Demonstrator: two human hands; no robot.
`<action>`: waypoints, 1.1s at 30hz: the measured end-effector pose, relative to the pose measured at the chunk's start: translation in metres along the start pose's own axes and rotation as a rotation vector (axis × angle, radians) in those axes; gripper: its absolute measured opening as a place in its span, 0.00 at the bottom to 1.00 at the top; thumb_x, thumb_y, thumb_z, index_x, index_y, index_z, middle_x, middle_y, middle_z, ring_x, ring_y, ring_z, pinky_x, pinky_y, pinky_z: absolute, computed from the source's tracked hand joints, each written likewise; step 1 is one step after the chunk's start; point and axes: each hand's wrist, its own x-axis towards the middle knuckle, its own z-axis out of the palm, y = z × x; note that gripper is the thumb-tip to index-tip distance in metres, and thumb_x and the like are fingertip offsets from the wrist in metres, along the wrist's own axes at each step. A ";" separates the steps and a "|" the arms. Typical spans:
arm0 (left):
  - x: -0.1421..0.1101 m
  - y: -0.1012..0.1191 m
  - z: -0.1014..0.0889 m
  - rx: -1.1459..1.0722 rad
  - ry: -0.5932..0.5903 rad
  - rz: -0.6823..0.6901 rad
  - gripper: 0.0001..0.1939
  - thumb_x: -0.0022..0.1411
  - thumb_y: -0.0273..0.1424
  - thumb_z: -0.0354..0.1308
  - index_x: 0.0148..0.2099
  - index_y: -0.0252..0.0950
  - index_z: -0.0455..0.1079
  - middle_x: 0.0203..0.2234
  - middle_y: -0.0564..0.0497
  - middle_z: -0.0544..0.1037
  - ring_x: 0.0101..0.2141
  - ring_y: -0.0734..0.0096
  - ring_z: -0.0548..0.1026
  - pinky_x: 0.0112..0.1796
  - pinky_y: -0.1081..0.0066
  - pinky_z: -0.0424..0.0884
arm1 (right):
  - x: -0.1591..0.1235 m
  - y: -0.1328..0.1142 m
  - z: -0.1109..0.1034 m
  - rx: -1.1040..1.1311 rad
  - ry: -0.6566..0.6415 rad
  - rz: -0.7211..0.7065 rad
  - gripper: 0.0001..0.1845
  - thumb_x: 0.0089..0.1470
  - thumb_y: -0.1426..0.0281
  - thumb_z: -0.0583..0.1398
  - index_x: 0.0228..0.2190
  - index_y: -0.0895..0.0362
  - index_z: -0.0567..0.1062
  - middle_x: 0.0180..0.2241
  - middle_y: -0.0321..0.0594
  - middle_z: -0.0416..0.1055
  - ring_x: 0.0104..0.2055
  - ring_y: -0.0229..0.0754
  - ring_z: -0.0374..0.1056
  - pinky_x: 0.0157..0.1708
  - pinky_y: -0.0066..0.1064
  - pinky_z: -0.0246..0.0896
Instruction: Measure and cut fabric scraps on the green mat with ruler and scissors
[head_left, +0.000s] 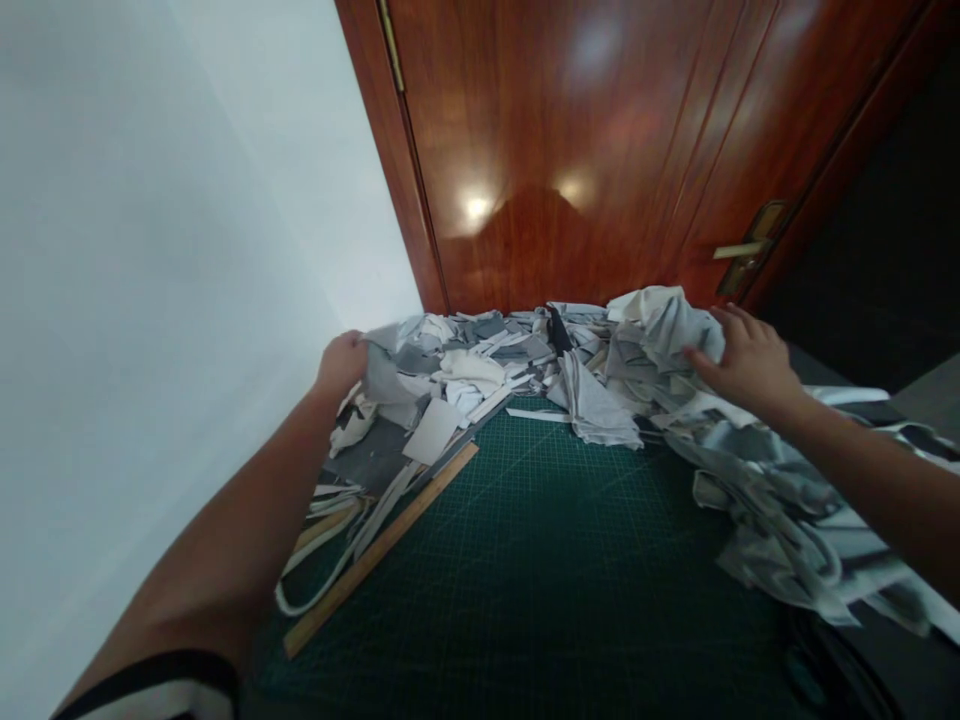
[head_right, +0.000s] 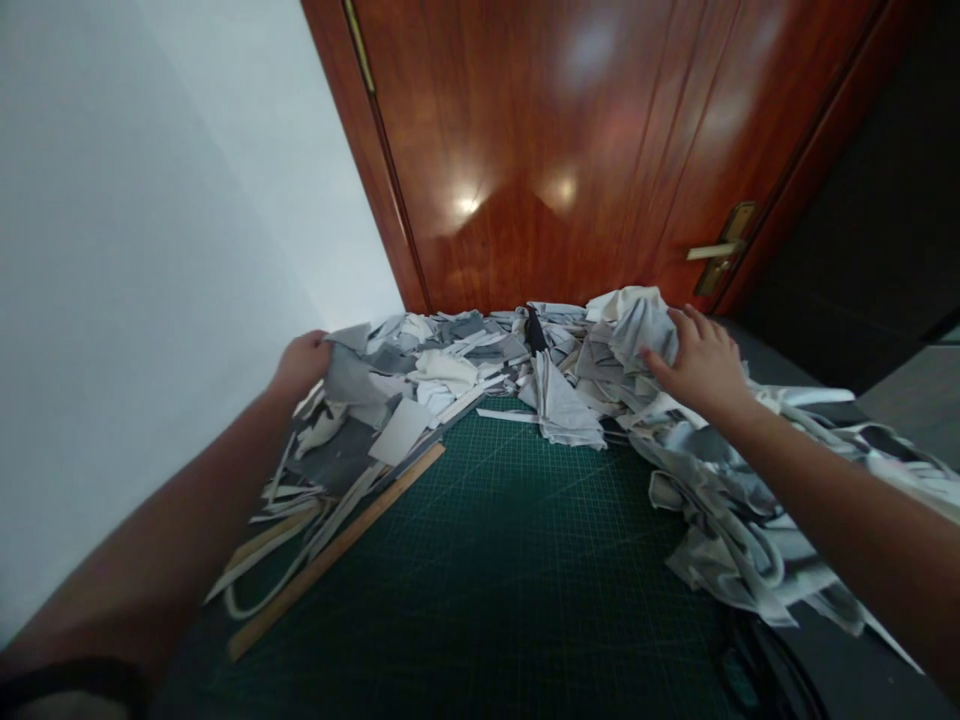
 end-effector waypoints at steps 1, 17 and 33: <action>-0.003 0.006 -0.020 -0.137 0.079 0.010 0.17 0.65 0.32 0.45 0.44 0.33 0.74 0.36 0.43 0.81 0.38 0.58 0.78 0.35 0.67 0.71 | -0.001 -0.016 -0.008 0.044 0.031 -0.032 0.37 0.60 0.55 0.58 0.62 0.66 0.66 0.64 0.66 0.61 0.66 0.68 0.55 0.62 0.59 0.51; -0.184 0.171 -0.146 -0.539 -0.577 0.587 0.08 0.57 0.34 0.65 0.40 0.37 0.75 0.27 0.54 0.76 0.28 0.72 0.75 0.30 0.74 0.68 | -0.045 -0.242 -0.125 0.960 -0.503 -0.381 0.14 0.55 0.61 0.67 0.33 0.59 0.72 0.31 0.35 0.70 0.33 0.39 0.65 0.33 0.30 0.61; -0.252 0.155 -0.143 -1.223 -0.383 0.345 0.12 0.59 0.32 0.67 0.35 0.36 0.65 0.18 0.58 0.70 0.17 0.78 0.66 0.21 0.78 0.63 | -0.110 -0.157 -0.209 1.236 -0.481 0.039 0.20 0.59 0.51 0.65 0.32 0.56 0.74 0.27 0.37 0.70 0.28 0.37 0.67 0.26 0.28 0.64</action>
